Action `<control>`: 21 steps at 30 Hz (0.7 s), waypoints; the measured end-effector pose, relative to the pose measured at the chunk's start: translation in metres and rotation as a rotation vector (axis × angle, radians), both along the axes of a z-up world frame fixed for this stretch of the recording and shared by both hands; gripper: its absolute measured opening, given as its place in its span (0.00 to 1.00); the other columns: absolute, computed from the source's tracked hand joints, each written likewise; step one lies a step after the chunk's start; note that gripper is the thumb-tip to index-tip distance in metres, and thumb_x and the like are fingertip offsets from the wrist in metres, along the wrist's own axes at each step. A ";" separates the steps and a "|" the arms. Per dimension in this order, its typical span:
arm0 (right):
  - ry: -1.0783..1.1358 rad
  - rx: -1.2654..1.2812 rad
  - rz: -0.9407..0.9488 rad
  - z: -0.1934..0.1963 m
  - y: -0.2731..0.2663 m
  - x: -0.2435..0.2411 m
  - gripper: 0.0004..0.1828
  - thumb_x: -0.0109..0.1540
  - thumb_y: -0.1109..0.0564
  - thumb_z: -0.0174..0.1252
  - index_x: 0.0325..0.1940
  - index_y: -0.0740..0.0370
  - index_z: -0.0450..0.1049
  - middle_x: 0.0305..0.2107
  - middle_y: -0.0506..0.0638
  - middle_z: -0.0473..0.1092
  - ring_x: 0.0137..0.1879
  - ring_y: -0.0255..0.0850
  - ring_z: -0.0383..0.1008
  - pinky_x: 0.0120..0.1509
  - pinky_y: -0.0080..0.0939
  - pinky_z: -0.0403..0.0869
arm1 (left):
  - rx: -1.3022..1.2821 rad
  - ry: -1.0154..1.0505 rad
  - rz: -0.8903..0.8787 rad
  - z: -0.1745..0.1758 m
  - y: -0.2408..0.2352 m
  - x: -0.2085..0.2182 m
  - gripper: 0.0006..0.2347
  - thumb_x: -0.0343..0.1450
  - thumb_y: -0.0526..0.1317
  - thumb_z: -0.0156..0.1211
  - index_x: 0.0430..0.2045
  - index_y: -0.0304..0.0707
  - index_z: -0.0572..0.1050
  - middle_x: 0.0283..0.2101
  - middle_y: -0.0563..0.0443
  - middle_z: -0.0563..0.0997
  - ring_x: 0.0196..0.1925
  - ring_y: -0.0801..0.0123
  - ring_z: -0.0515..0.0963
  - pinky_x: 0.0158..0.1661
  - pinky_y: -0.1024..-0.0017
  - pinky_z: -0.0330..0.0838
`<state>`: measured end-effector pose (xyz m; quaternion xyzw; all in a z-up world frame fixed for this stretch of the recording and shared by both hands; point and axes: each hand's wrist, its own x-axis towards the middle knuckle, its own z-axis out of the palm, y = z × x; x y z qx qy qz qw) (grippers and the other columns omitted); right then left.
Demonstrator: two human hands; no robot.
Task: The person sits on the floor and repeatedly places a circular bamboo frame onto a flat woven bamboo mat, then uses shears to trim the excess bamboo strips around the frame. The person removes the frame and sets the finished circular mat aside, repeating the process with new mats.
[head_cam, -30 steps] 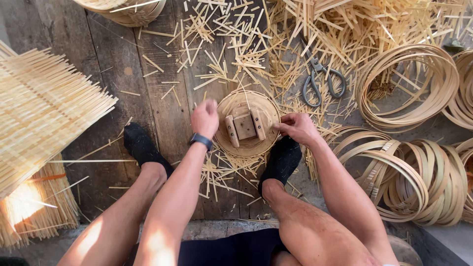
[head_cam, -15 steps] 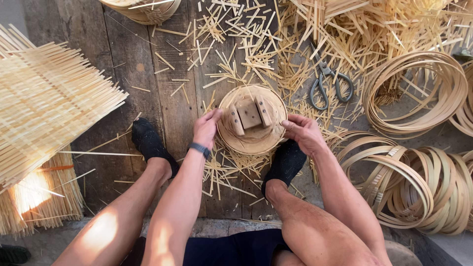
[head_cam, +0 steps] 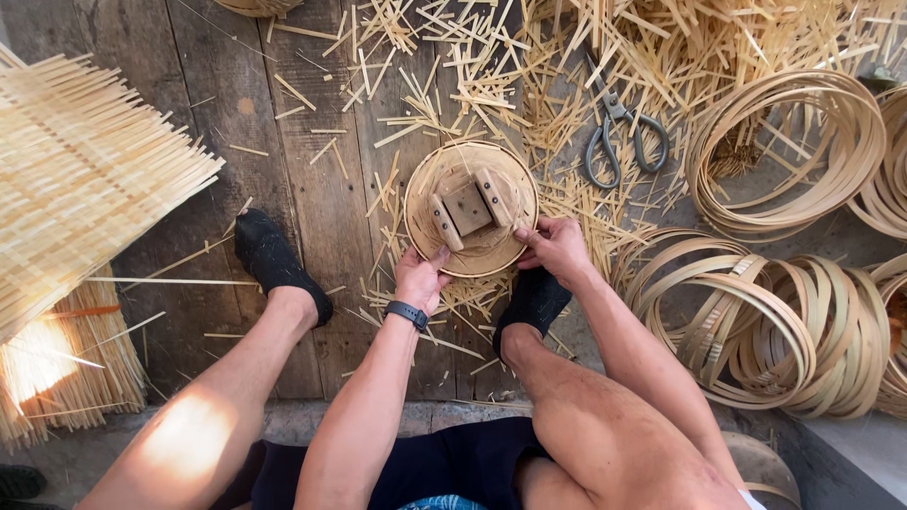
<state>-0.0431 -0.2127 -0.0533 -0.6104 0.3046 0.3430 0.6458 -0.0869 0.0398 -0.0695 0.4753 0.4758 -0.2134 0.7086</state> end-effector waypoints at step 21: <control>0.133 0.433 -0.382 0.114 0.053 0.044 0.44 0.49 0.31 0.55 0.65 0.53 0.63 0.47 0.56 0.71 0.51 0.50 0.75 0.38 0.53 0.77 | 0.673 -0.917 -0.481 0.081 -0.005 0.085 0.31 0.77 0.67 0.42 0.57 0.40 0.76 0.46 0.41 0.85 0.47 0.64 0.84 0.44 0.63 0.81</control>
